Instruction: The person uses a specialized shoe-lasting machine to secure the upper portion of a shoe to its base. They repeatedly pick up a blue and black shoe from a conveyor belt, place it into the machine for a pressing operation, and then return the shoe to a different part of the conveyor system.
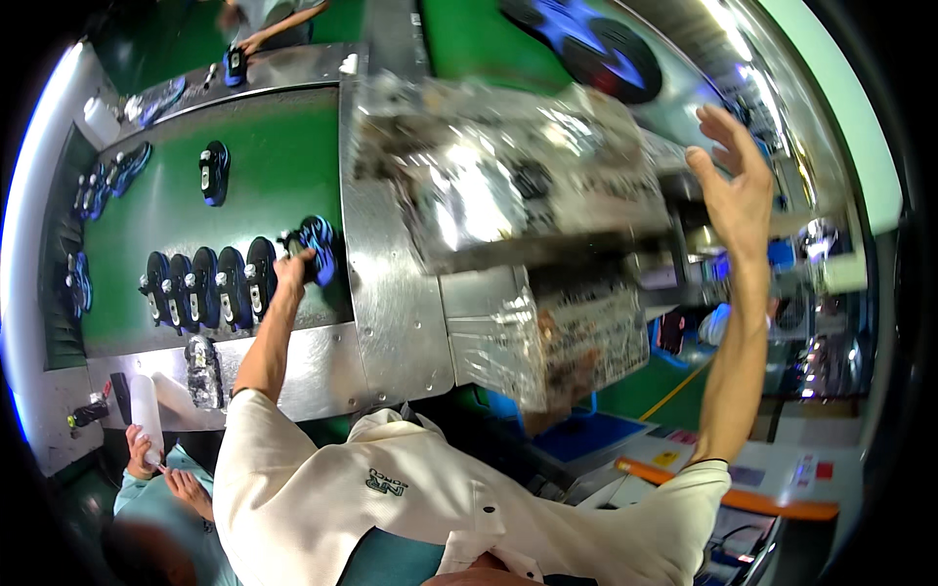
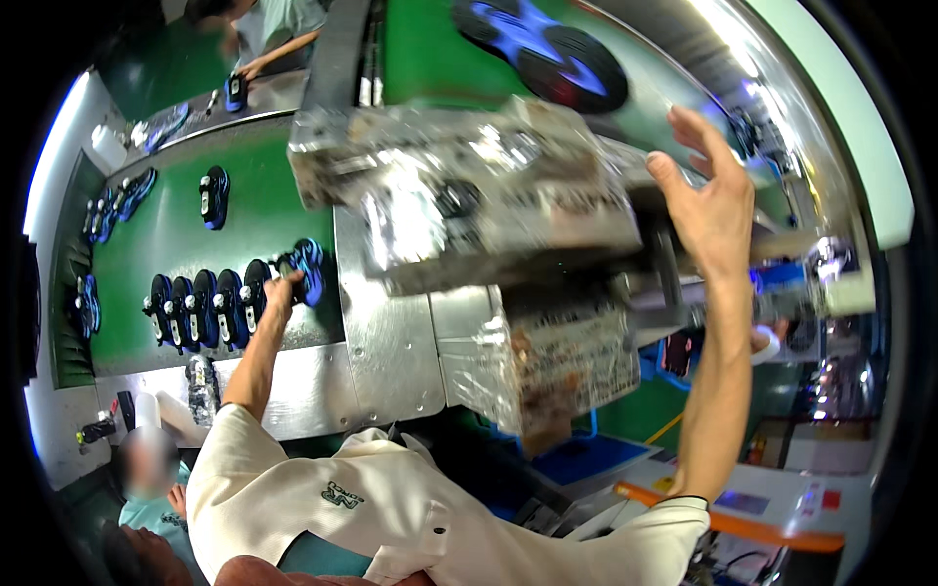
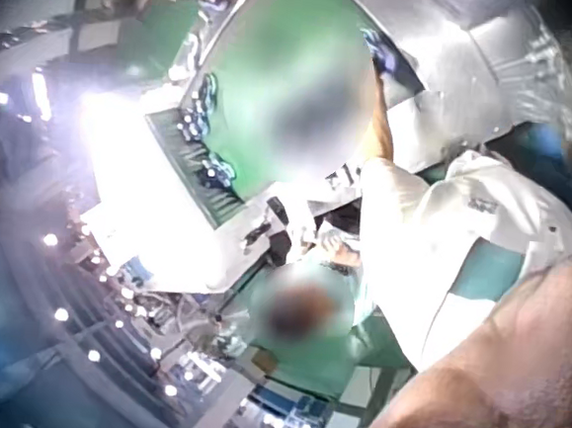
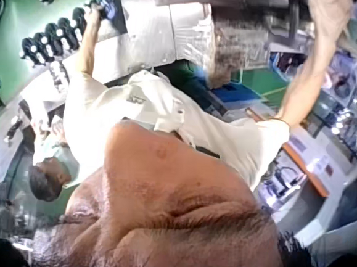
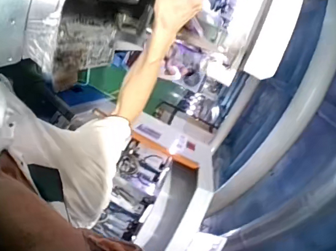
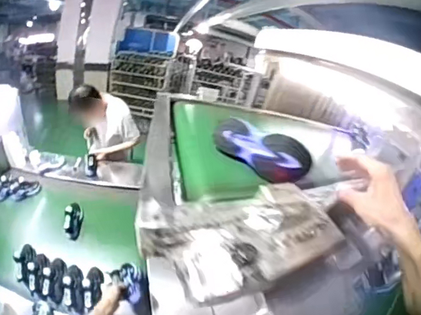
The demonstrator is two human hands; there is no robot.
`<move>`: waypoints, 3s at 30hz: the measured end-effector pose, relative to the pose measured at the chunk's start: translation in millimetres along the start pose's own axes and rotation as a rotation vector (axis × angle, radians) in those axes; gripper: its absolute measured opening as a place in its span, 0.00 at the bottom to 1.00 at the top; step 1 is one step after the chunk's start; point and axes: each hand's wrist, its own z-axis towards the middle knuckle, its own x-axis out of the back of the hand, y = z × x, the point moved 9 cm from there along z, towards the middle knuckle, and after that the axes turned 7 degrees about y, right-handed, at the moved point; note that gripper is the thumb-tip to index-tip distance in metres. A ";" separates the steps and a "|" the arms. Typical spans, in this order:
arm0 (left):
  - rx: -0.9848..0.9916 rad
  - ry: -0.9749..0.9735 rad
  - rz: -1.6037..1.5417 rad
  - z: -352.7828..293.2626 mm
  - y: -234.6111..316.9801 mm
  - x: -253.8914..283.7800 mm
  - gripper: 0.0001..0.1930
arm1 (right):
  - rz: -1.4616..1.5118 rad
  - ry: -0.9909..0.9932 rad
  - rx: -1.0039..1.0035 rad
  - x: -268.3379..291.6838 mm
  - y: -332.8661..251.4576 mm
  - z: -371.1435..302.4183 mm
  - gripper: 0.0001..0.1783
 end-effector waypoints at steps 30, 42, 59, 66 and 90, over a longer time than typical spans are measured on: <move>0.003 -1.423 0.158 -414.2 9.1 -159.3 0.11 | -0.012 0.437 0.149 46.6 4.7 -8.9 0.49; 1.397 -2.208 -0.008 -716.3 15.0 -194.0 0.50 | -0.679 0.238 -0.160 197.4 -60.0 -398.7 0.25; -0.168 -2.685 0.892 -1014.5 -276.5 -17.6 0.35 | 0.028 2.038 -1.401 296.0 -207.3 -933.2 0.38; -0.233 -2.795 1.036 -1151.9 -428.3 -0.8 0.34 | -0.478 2.345 -1.357 328.1 -323.9 -1054.4 0.38; 0.271 -2.186 1.320 -1063.2 -383.2 -137.6 0.29 | -0.735 0.941 -2.549 542.9 -69.0 -1258.8 0.38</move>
